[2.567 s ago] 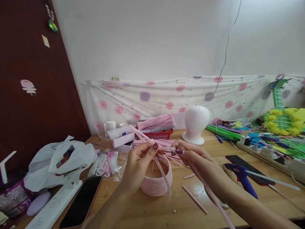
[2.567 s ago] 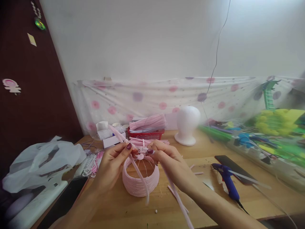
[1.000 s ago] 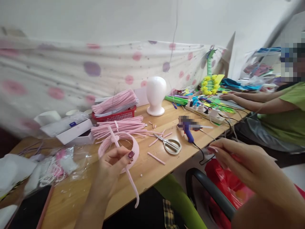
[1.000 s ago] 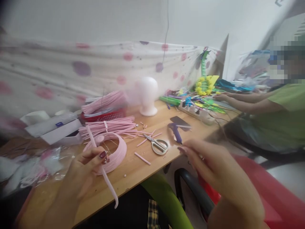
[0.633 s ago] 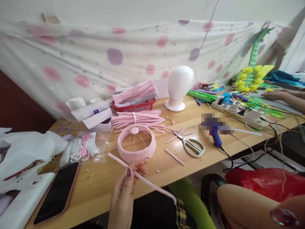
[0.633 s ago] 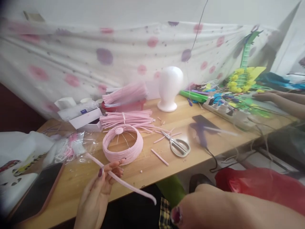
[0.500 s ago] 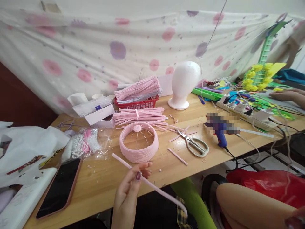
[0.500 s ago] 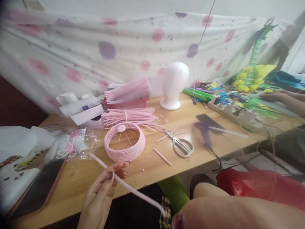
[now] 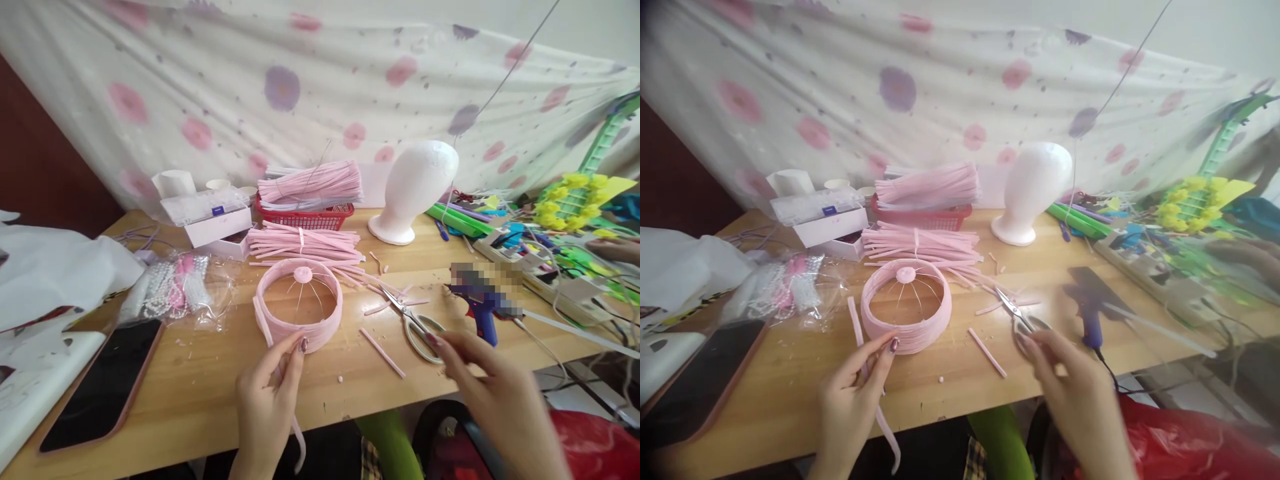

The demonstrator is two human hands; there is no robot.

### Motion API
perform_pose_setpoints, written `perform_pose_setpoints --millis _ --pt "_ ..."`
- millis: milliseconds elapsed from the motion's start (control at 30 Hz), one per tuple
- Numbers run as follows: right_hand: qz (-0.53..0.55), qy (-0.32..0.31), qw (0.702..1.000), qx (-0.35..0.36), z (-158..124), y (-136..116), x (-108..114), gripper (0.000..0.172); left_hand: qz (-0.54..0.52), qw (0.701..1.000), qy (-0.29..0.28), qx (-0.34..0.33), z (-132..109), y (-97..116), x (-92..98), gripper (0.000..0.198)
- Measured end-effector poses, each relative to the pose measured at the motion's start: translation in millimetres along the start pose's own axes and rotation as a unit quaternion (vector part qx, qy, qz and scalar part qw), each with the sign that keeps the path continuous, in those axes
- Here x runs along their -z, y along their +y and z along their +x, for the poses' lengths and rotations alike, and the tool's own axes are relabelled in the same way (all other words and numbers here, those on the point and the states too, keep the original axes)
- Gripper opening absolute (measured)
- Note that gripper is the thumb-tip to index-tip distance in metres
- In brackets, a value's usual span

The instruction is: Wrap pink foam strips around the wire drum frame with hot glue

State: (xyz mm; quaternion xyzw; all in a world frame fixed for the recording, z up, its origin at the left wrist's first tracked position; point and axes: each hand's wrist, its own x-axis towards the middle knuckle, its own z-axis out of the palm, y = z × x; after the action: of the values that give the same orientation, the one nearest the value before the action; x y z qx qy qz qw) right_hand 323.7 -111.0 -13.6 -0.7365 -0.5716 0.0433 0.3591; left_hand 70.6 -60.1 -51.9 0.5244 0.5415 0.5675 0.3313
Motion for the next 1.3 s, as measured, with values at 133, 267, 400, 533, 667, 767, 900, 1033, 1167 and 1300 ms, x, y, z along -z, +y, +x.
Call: perform_pose_setpoints --millis 133,267,400,533,667,767,900,1033,1167,1300 --pt "0.168 -0.093 0.979 0.067 11 -38 -64 0.033 0.067 0.977 0.018 -0.199 10 -18 -5.1 0.018" --pt "0.197 -0.151 0.965 0.082 23 -52 -101 0.025 0.126 0.956 -0.052 -0.26 17 -33 -1.9 0.023" --pt "0.191 -0.147 0.964 0.113 29 -49 -109 0.023 0.132 0.957 -0.065 -0.25 17 -39 -2.3 0.023" --pt "0.159 -0.132 0.967 0.147 25 -48 -108 0.022 0.122 0.959 -0.069 -0.246 16 -40 -3.2 0.025" --pt "0.133 -0.157 0.967 0.151 24 -50 -105 0.02 0.129 0.959 -0.064 -0.243 14 -39 -2.6 0.024" --pt "0.14 -0.178 0.963 0.146 27 -49 -102 0.017 0.13 0.962 -0.059 -0.233 14 -38 -2.6 0.022" --pt "0.197 -0.185 0.954 0.134 27 -42 -100 0.023 0.129 0.964 -0.066 -0.223 14 -36 -2.1 0.023" --pt "0.233 -0.173 0.952 0.095 23 -42 -104 0.021 0.12 0.965 -0.066 -0.223 13 -36 -0.9 0.024" --pt "0.229 -0.162 0.958 0.06 23 -50 -107 0.014 0.124 0.967 -0.063 -0.213 10 -38 -2.1 0.025" --pt "0.22 -0.192 0.956 0.035 27 -59 -105 0.016 0.133 0.966 -0.062 -0.211 11 -40 -5.0 0.025"
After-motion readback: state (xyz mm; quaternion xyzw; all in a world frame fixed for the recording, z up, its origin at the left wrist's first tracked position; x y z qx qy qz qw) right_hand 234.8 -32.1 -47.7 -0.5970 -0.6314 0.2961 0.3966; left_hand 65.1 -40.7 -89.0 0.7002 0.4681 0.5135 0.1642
